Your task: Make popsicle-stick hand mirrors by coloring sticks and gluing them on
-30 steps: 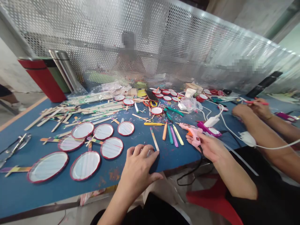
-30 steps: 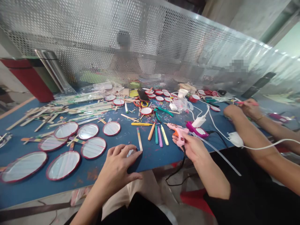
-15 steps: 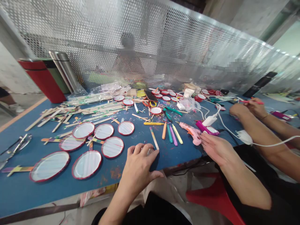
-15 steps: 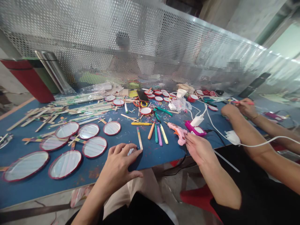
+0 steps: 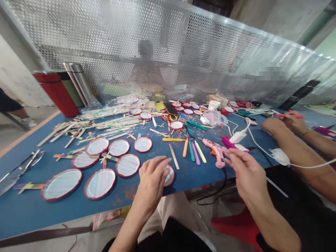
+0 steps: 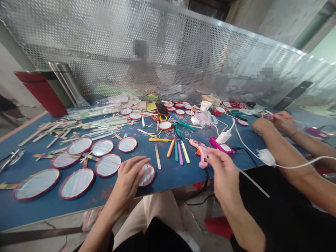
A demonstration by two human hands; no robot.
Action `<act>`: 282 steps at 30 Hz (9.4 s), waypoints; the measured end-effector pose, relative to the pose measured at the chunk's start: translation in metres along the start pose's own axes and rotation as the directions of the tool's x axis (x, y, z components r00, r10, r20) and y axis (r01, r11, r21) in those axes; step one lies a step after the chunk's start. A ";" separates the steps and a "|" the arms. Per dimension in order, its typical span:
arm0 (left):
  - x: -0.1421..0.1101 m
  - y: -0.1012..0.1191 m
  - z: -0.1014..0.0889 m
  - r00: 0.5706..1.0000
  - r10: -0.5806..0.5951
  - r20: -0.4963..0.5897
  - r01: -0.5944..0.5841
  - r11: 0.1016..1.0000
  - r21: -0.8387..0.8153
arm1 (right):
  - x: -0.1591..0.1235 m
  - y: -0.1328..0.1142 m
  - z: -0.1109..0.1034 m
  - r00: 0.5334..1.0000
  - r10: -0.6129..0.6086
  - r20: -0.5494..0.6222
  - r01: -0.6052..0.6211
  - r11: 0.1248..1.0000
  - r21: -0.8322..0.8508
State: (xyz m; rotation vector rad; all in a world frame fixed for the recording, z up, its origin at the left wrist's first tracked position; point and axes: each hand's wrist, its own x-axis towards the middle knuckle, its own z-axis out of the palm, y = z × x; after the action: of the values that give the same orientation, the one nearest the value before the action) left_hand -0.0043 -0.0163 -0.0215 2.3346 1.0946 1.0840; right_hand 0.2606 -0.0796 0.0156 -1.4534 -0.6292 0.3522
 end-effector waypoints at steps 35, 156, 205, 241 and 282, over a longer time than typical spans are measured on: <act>-0.001 0.000 -0.006 0.994 -0.103 -0.025 0.095 0.972 -0.216 | -0.048 0.019 0.048 0.245 -0.505 0.828 0.935 0.348 -0.065; -0.023 0.000 0.000 0.777 -0.376 -0.505 0.173 0.898 -0.404 | -0.045 0.036 0.066 0.140 -0.295 0.945 0.984 0.150 -0.098; -0.002 -0.001 0.009 0.985 0.005 0.172 -0.064 0.938 0.342 | -0.049 0.030 0.065 0.265 -0.224 0.938 0.941 0.275 -0.200; -0.001 -0.008 0.012 0.990 -0.009 0.138 -0.038 0.942 0.334 | -0.046 0.026 0.066 0.261 -0.239 0.935 0.924 0.343 -0.170; -0.003 -0.002 0.008 0.986 0.019 0.167 -0.085 0.913 0.399 | -0.047 0.036 0.058 0.378 -0.553 0.742 0.914 0.348 -0.207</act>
State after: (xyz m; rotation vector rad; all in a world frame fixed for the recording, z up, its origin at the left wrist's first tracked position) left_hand -0.0001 -0.0171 -0.0291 2.7274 1.3019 0.7179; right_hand 0.1944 -0.0560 -0.0286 -1.4079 -2.0343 -0.2857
